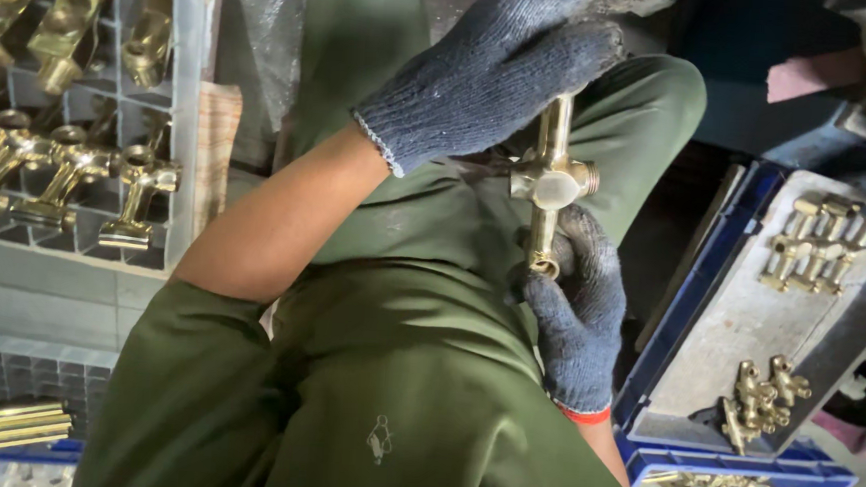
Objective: The person handles a brass metal fitting, rotating it to view different sides and checking its threaded ports while wearing gloves.
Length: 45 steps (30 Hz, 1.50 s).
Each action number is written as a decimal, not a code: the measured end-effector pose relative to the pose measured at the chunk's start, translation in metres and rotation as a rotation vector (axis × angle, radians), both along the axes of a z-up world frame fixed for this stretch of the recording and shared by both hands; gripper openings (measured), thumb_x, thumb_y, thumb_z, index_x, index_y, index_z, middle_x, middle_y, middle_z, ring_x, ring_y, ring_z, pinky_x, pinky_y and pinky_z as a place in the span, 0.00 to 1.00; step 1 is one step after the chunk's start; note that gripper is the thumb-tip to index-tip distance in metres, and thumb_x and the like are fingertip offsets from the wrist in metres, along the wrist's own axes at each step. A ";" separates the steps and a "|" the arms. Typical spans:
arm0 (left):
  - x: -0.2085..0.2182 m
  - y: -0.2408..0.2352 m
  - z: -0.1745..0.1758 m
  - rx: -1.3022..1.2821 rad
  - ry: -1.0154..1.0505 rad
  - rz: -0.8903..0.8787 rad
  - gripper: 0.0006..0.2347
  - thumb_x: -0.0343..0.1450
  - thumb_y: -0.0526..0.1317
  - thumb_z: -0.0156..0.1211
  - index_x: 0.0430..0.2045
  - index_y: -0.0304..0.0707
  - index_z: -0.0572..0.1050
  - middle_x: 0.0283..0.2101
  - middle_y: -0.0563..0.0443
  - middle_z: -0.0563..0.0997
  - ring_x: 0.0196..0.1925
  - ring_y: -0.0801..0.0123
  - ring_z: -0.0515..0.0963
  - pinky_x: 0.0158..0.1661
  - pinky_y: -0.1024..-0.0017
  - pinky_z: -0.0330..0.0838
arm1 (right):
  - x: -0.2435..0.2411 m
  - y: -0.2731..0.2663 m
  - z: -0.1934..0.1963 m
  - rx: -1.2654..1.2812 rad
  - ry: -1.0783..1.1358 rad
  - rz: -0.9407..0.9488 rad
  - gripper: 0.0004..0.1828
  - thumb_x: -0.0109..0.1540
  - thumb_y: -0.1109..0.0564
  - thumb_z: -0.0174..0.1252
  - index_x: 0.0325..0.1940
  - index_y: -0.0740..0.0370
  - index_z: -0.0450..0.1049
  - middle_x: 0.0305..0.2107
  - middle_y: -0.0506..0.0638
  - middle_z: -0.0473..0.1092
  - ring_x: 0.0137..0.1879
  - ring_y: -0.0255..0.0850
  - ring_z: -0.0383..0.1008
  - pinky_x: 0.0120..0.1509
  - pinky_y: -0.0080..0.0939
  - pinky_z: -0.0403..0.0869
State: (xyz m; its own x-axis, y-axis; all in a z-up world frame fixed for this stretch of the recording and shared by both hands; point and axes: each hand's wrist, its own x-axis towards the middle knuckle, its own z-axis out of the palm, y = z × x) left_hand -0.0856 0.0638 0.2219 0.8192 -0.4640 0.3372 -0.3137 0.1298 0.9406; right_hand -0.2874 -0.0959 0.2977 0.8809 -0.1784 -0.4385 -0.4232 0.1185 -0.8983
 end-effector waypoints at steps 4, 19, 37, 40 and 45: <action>0.007 -0.010 0.020 0.123 -0.002 -0.060 0.14 0.82 0.46 0.58 0.37 0.31 0.77 0.29 0.45 0.72 0.33 0.65 0.74 0.37 0.65 0.69 | -0.005 -0.005 -0.002 -0.106 -0.033 0.040 0.35 0.61 0.61 0.65 0.71 0.69 0.63 0.56 0.61 0.71 0.53 0.44 0.73 0.56 0.45 0.76; 0.011 -0.019 0.051 -0.031 0.126 -0.241 0.20 0.83 0.52 0.44 0.30 0.37 0.76 0.27 0.57 0.77 0.30 0.78 0.79 0.34 0.74 0.75 | -0.021 -0.025 -0.020 0.489 -0.031 -0.016 0.40 0.60 0.54 0.69 0.71 0.71 0.62 0.50 0.69 0.73 0.41 0.50 0.77 0.45 0.44 0.77; 0.009 0.010 0.051 -0.003 -0.169 -0.229 0.14 0.84 0.41 0.47 0.56 0.28 0.74 0.58 0.43 0.81 0.58 0.63 0.83 0.62 0.71 0.76 | -0.036 -0.050 -0.037 0.968 0.052 -0.263 0.36 0.69 0.44 0.57 0.71 0.74 0.61 0.43 0.70 0.71 0.39 0.54 0.76 0.42 0.47 0.76; 0.006 0.030 0.065 0.097 -0.273 -0.276 0.15 0.82 0.39 0.48 0.60 0.28 0.67 0.56 0.43 0.79 0.53 0.63 0.81 0.58 0.71 0.77 | -0.034 -0.054 -0.040 0.877 -0.064 -0.206 0.32 0.76 0.43 0.51 0.72 0.75 0.63 0.40 0.71 0.72 0.36 0.53 0.75 0.42 0.48 0.74; -0.004 0.061 0.092 0.324 -0.064 -0.437 0.23 0.73 0.38 0.58 0.64 0.32 0.65 0.40 0.45 0.81 0.29 0.64 0.81 0.34 0.66 0.78 | -0.011 -0.058 -0.036 0.565 -0.071 -0.157 0.31 0.75 0.39 0.53 0.65 0.73 0.66 0.43 0.69 0.70 0.35 0.54 0.74 0.35 0.46 0.73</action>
State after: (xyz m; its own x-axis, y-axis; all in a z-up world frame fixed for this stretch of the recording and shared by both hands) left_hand -0.0893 0.1246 0.3137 0.5092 -0.8450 0.1631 -0.3532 -0.0323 0.9350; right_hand -0.2988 -0.1542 0.2615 0.8932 -0.0651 -0.4449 -0.3033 0.6432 -0.7031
